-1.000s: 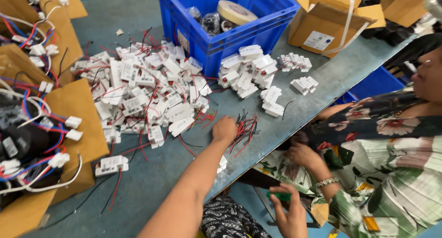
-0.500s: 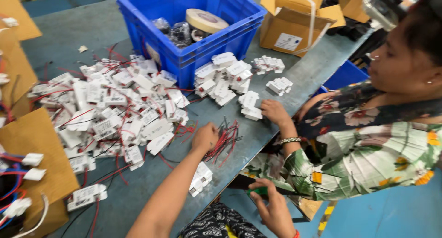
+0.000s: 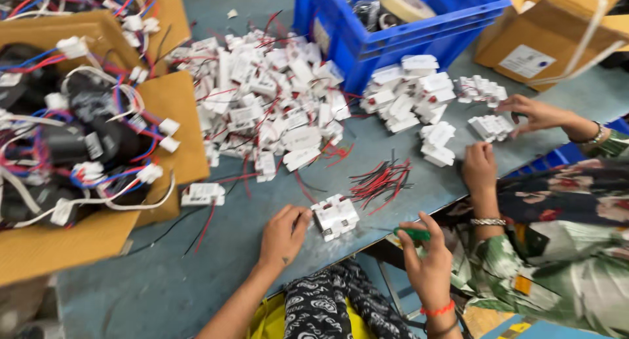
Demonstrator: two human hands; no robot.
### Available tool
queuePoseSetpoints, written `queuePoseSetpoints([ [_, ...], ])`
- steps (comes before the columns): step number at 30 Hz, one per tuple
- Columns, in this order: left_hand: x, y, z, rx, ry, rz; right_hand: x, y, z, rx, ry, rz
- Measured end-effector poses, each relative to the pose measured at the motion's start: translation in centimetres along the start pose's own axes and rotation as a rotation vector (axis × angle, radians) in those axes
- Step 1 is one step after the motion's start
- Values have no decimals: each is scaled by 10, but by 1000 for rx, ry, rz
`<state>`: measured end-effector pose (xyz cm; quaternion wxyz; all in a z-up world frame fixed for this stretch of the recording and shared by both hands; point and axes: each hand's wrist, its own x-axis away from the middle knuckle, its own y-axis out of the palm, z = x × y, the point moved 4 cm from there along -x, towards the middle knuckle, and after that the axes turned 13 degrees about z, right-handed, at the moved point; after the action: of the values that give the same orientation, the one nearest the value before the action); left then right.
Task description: The person uses a screwdriver to connect red and black wires to small white electronic modules on a workbench. They repeatedly pick up modules, insert wires into terminals, tighten screws, and place the finished units aside. A coworker performs similar work nearby.
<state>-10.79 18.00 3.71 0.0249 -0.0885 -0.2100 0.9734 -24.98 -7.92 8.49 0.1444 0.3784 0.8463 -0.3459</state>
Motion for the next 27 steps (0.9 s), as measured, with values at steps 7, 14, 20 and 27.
queuePoseSetpoints([
  [7,41,-23,-31,-257,173,40,-16,43,5,-38,-1,-120],
  [14,35,-10,-38,-360,292,-200,-2,44,-9,-250,31,-14],
  [20,42,11,-39,-323,342,-184,18,63,-22,-275,18,-119],
  [27,42,8,-47,-267,332,-150,18,62,-32,-313,-124,-118],
])
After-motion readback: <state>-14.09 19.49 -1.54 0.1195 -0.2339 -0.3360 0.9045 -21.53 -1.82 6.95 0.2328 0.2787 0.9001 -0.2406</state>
